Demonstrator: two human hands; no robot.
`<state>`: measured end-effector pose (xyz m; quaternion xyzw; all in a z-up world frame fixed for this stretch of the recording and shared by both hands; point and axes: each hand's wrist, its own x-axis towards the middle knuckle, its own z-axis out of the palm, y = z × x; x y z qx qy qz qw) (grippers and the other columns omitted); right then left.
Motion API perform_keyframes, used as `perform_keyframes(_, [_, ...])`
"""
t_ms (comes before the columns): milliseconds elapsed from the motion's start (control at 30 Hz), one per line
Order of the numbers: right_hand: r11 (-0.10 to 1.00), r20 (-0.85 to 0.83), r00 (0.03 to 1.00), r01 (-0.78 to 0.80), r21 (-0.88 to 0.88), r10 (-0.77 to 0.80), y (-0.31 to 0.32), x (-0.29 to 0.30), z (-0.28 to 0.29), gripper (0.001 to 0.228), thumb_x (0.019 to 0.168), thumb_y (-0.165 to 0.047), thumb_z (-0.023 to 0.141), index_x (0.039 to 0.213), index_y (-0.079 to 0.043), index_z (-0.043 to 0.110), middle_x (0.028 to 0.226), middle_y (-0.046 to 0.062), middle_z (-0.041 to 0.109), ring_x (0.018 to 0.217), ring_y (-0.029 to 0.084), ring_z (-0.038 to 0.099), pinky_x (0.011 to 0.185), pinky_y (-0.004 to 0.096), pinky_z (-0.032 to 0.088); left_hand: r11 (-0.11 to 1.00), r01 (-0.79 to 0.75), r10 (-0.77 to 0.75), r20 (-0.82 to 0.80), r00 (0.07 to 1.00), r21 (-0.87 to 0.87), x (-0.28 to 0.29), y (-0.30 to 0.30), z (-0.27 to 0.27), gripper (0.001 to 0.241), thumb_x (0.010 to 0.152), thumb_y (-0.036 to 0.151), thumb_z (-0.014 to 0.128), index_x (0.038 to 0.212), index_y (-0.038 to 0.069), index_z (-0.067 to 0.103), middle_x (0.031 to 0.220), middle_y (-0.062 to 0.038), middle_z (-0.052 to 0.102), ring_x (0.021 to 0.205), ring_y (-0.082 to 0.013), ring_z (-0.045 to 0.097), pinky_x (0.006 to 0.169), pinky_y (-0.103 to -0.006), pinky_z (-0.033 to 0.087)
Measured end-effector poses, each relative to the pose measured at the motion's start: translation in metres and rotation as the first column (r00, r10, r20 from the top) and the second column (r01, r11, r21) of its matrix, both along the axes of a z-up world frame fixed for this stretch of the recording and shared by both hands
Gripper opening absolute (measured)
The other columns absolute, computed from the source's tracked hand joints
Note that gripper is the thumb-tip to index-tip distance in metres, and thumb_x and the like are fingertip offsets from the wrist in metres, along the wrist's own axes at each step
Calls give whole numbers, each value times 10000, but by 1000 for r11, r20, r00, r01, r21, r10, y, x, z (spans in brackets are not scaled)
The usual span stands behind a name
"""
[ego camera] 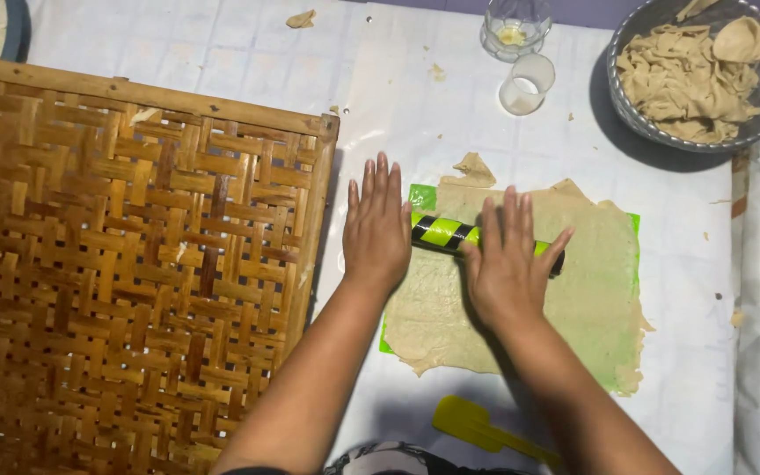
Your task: Rolling out dough and cutting it into small circular shapes using a mold.
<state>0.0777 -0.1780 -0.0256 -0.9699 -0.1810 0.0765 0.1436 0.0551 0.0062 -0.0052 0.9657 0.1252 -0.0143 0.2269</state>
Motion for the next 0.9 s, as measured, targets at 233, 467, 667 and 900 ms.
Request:
perform_keyframes(233, [981,-94,991,-105,-166,90,1,25,-41,811,1059,-643,156,1634,-71,158,1712,157,165,1587,269,107,1157,738,-136,989,68,-61,-54,997,129,22,3,-39,582,1107,339,295,1588,12,309,1679,-200,250,1571,-340,176,1272,-524,69])
perform_keyframes(467, [994,-80,995,-69,-83,63,16,115,-40,784,1090,-643,148,1623,-83,277,1698,201,212,1593,310,99,1154,724,-129,987,32,16,-291,957,160,113,18,-45,615,1092,368,198,1623,60,225,1715,-144,96,1594,-290,39,1276,-508,-72])
perform_keyframes(667, [948,-73,967,-220,229,242,-2,138,-13,664,857,-582,545,1303,-91,562,1323,138,529,1261,319,450,1084,505,275,993,-79,96,-201,975,93,148,29,-50,640,1074,384,286,1584,4,218,1700,-170,25,1560,-301,-44,1252,-497,-1])
perform_keyframes(900, [956,102,951,-291,-22,292,-14,100,8,570,826,-422,758,1330,-179,651,1224,43,679,1132,247,557,1039,428,295,946,-91,181,276,944,-310,83,32,7,436,1089,189,351,1493,59,455,1663,-111,229,1547,-309,136,1290,-429,169])
